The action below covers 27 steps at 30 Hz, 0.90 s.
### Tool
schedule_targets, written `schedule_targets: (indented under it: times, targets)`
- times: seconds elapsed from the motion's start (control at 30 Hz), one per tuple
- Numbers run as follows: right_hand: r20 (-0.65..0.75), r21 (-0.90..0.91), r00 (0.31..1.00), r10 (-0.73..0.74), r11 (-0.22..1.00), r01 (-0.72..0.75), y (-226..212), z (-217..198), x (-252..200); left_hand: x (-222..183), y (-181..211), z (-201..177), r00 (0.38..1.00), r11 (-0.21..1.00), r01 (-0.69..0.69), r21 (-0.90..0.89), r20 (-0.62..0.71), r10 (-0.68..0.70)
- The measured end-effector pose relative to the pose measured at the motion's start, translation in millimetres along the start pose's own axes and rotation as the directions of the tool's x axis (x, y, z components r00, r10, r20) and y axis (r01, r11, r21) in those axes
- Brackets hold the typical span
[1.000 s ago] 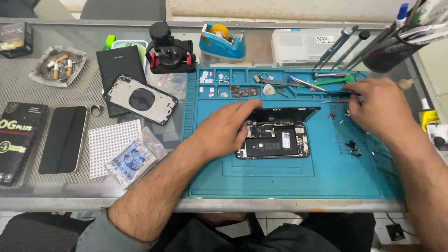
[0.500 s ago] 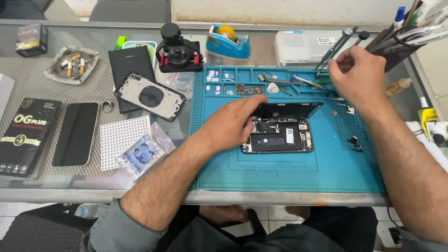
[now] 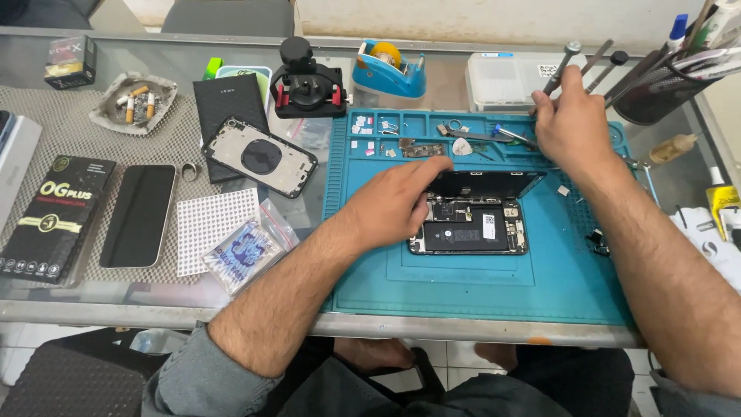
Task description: Disassembling and repairing internal components of a smartphone using precision tools on a repair mat.
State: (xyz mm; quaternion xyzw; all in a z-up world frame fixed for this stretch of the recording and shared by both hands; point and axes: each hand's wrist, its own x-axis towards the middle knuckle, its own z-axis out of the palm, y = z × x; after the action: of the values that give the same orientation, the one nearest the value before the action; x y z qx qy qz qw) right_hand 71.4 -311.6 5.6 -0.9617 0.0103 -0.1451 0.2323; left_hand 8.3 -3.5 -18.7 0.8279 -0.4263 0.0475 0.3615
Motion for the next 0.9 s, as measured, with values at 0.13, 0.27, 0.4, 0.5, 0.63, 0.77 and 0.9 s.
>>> schedule_targets:
  times: [0.13, 0.27, 0.4, 0.5, 0.63, 0.77, 0.9]
  targets:
    - [-0.048, 0.057, 0.997, -0.064, 0.996, 0.066, -4.6, -8.0, -6.2, -0.1, -3.8, 2.7, 1.000, 1.000, -0.011, 0.004, 0.008, 0.011]
    - [-0.184, 0.148, 0.970, -0.157, 0.971, 0.185, -40.5, -39.0, -32.8, -0.8, -3.4, 2.9, 1.000, 1.000, -0.007, 0.000, 0.011, 0.007]
    - [-0.404, 0.353, 0.834, -0.376, 0.777, 0.522, -71.0, -56.2, -74.6, -0.5, -1.8, 0.7, 1.000, 1.000, -0.002, 0.004, 0.023, 0.002]
    - [-0.386, 0.448, 0.811, -0.440, 0.678, 0.582, -89.7, -51.1, -106.2, -0.3, -1.3, 0.7, 1.000, 1.000, -0.006, 0.003, 0.020, 0.006]
    - [-0.176, 0.548, 0.926, -0.335, 0.748, 0.375, -117.8, -37.5, -138.1, 0.7, 0.7, -1.0, 1.000, 1.000, -0.005, -0.013, 0.014, 0.005]
    - [-0.168, 0.634, 0.939, -0.299, 0.697, 0.335, -99.3, -1.4, -143.3, 0.4, -0.8, 0.6, 1.000, 0.999, -0.030, -0.023, -0.001, 0.030]
    - [-0.284, 0.478, 0.870, -0.404, 0.727, 0.493, -96.9, 8.7, -140.9, 0.2, -1.2, 1.7, 0.999, 0.999, -0.045, -0.021, -0.019, 0.044]
